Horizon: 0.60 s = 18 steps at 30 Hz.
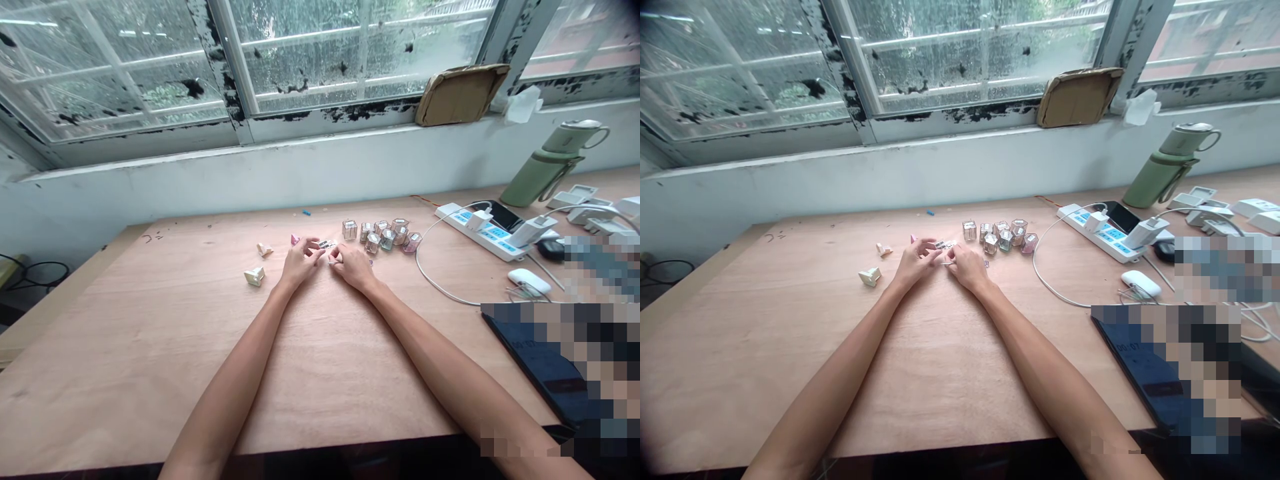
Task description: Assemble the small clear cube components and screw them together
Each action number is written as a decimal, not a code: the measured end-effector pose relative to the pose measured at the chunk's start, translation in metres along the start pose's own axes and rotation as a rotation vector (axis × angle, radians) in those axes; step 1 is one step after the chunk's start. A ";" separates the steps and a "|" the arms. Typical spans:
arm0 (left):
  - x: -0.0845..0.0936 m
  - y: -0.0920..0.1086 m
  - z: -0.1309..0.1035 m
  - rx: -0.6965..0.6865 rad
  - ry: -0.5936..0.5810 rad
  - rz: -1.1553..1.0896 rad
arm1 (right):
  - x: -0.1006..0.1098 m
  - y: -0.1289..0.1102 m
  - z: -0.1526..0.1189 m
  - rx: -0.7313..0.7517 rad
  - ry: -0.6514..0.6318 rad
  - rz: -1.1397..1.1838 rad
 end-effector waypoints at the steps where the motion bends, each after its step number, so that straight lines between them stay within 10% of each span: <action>1: 0.000 0.000 0.000 0.000 -0.001 -0.002 | 0.002 0.001 0.000 0.002 0.028 0.007; 9: 0.001 0.004 -0.001 0.004 0.004 -0.011 | 0.021 0.009 0.000 -0.033 0.293 0.213; 18: 0.000 0.002 -0.001 0.006 -0.005 -0.025 | 0.016 0.003 0.001 0.043 0.240 0.168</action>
Point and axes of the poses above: each hand's wrist, its own z-axis towards the middle knuckle, its own x-axis out of the back of the hand, y = z × x, the point moved 9 cm from there along z, towards the middle knuckle, and after that the axes turned 6 degrees about y, right-handed, at the moved point
